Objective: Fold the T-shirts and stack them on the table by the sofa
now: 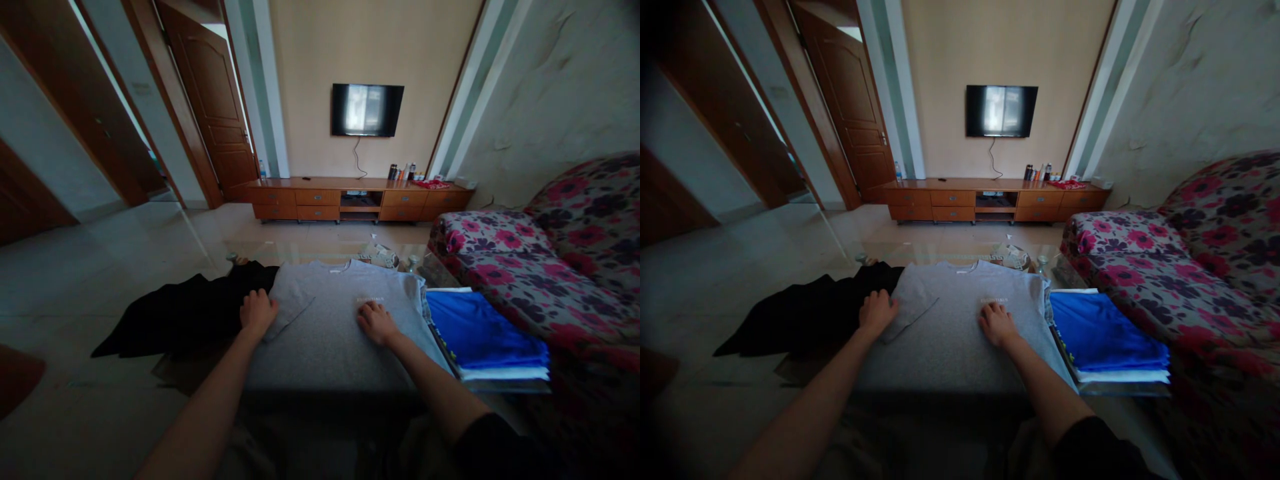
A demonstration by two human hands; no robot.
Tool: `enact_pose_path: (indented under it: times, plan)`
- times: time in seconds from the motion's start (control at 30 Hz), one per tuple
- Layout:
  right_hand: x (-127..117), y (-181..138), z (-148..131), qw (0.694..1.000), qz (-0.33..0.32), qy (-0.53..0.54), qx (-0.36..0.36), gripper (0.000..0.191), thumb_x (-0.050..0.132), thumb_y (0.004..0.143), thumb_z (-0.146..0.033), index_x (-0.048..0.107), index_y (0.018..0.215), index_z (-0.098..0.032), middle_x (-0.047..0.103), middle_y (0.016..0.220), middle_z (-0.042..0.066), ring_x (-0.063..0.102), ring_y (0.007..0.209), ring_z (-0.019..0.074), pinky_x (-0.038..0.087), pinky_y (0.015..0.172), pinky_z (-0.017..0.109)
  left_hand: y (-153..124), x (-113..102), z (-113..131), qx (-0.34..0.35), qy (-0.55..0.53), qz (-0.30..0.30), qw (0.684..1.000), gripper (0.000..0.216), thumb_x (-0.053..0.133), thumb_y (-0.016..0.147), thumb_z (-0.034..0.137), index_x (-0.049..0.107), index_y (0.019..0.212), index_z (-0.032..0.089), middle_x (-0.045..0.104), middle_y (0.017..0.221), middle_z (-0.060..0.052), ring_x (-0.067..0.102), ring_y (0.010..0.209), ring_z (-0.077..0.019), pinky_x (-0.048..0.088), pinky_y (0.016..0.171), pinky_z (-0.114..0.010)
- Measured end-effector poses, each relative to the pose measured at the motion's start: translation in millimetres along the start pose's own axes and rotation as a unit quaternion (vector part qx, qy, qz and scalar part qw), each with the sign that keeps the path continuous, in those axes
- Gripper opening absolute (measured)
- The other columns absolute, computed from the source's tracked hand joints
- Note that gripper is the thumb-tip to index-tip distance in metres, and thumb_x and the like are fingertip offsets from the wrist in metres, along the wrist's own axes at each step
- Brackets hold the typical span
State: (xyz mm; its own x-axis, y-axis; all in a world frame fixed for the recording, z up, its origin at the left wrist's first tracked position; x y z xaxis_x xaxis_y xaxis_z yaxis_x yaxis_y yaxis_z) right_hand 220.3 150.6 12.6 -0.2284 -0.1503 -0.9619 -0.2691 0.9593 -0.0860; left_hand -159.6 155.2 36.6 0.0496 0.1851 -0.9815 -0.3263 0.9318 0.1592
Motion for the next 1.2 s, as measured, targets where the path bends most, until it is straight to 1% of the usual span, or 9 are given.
enact_pose_path:
  times: [0.13, 0.37, 0.5, 0.63, 0.77, 0.83, 0.93, 1.03, 1.2]
  plan:
    - [12, 0, 6, 1.0, 0.009, -0.024, -0.002, 0.052, 0.035, 0.103, -0.047, 0.038, 0.154, -0.032, 0.027, 0.163, 0.009, 0.021, 0.148, 0.0324, 0.025, 0.112, 0.055, 5, 14, -31, -0.01, -0.049, -0.106, 0.993, 0.044, 0.049, 0.093, 0.045, 0.059, 0.12, 0.012, 0.067, 0.118, -0.022, 0.066, 0.109, -0.0327, 0.05, 0.084, -0.037]
    - [26, -2, 11, 0.999, 0.002, -0.039, 0.0, 0.059, 0.028, 0.104, -0.053, 0.028, 0.159, -0.032, 0.02, 0.167, 0.008, 0.014, 0.153, 0.0303, 0.019, 0.117, 0.054, 7, 23, -46, 0.017, -0.083, -0.146, 0.986, 0.028, 0.042, 0.099, 0.038, 0.057, 0.117, 0.022, 0.073, 0.107, -0.01, 0.07, 0.098, -0.0208, 0.049, 0.078, -0.027]
    - [31, -8, 11, 0.999, 0.001, -0.041, 0.007, 0.06, 0.024, 0.104, -0.055, 0.025, 0.16, -0.034, 0.015, 0.169, 0.006, 0.011, 0.154, 0.0295, 0.015, 0.118, 0.055, 2, 25, -52, 0.002, -0.053, -0.154, 0.987, 0.034, 0.036, 0.101, 0.042, 0.056, 0.119, 0.021, 0.072, 0.107, -0.015, 0.071, 0.094, -0.0264, 0.051, 0.076, -0.034]
    - [36, -16, 14, 0.999, -0.002, -0.043, 0.003, 0.062, 0.022, 0.103, -0.056, 0.02, 0.161, -0.034, 0.01, 0.169, 0.005, 0.007, 0.155, 0.029, 0.013, 0.119, 0.056, -2, 21, -51, -0.019, -0.008, -0.163, 0.986, 0.033, 0.046, 0.096, 0.041, 0.061, 0.114, 0.017, 0.072, 0.105, -0.02, 0.071, 0.096, -0.0352, 0.052, 0.077, -0.043]
    - [33, -20, 16, 0.999, -0.016, -0.044, -0.003, 0.063, 0.024, 0.103, -0.057, 0.021, 0.161, -0.033, 0.009, 0.169, 0.006, 0.007, 0.155, 0.0297, 0.014, 0.119, 0.056, -3, 11, -20, 0.01, 0.017, -0.098, 0.995, 0.037, 0.038, 0.097, 0.028, 0.059, 0.125, 0.014, 0.062, 0.127, -0.025, 0.059, 0.121, -0.0373, 0.047, 0.095, -0.05]
    - [30, -19, 15, 0.999, -0.016, -0.046, -0.004, 0.063, 0.024, 0.103, -0.057, 0.022, 0.161, -0.032, 0.01, 0.169, 0.006, 0.009, 0.154, 0.0305, 0.015, 0.119, 0.056, -1, 6, 10, 0.126, 0.017, -0.035, 0.991, 0.041, 0.034, 0.098, 0.026, 0.058, 0.131, 0.018, 0.056, 0.141, -0.02, 0.049, 0.134, -0.0329, 0.039, 0.108, -0.048]
    - [27, -17, 14, 0.999, -0.013, -0.049, -0.005, 0.064, 0.023, 0.103, -0.058, 0.024, 0.161, -0.031, 0.011, 0.169, 0.007, 0.012, 0.154, 0.0317, 0.016, 0.118, 0.055, 3, 9, 42, 0.283, 0.028, 0.05, 0.958, 0.044, 0.039, 0.097, 0.029, 0.059, 0.136, 0.02, 0.048, 0.152, -0.014, 0.035, 0.146, -0.0287, 0.023, 0.12, -0.045]
    - [27, -16, 14, 0.999, -0.014, -0.051, -0.004, 0.065, 0.023, 0.102, -0.059, 0.024, 0.161, -0.032, 0.012, 0.169, 0.007, 0.013, 0.154, 0.0321, 0.017, 0.118, 0.054, 18, 24, 41, 0.269, 0.044, 0.078, 0.959, 0.053, 0.041, 0.096, 0.034, 0.051, 0.146, 0.019, 0.038, 0.16, -0.011, 0.023, 0.152, -0.0282, 0.01, 0.123, -0.047]
    - [27, -13, 15, 0.998, -0.013, -0.053, -0.011, 0.065, 0.024, 0.102, -0.059, 0.024, 0.161, -0.032, 0.013, 0.169, 0.007, 0.013, 0.153, 0.0331, 0.017, 0.117, 0.055, 40, 45, 26, 0.234, 0.053, 0.083, 0.967, 0.058, 0.039, 0.096, 0.042, 0.049, 0.148, 0.019, 0.04, 0.159, -0.012, 0.022, 0.153, -0.0297, 0.007, 0.123, -0.049]
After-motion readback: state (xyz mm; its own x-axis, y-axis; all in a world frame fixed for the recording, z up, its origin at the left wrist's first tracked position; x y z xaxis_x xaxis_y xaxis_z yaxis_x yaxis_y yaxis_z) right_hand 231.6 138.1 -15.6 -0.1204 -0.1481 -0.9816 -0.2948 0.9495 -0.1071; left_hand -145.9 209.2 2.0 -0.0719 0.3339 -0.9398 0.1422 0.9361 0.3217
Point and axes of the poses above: each hand's wrist, its own y-axis towards the middle knuckle, its own x-axis out of the palm, z = x × y, the point moved 4 cm from there along y, towards the middle knuckle
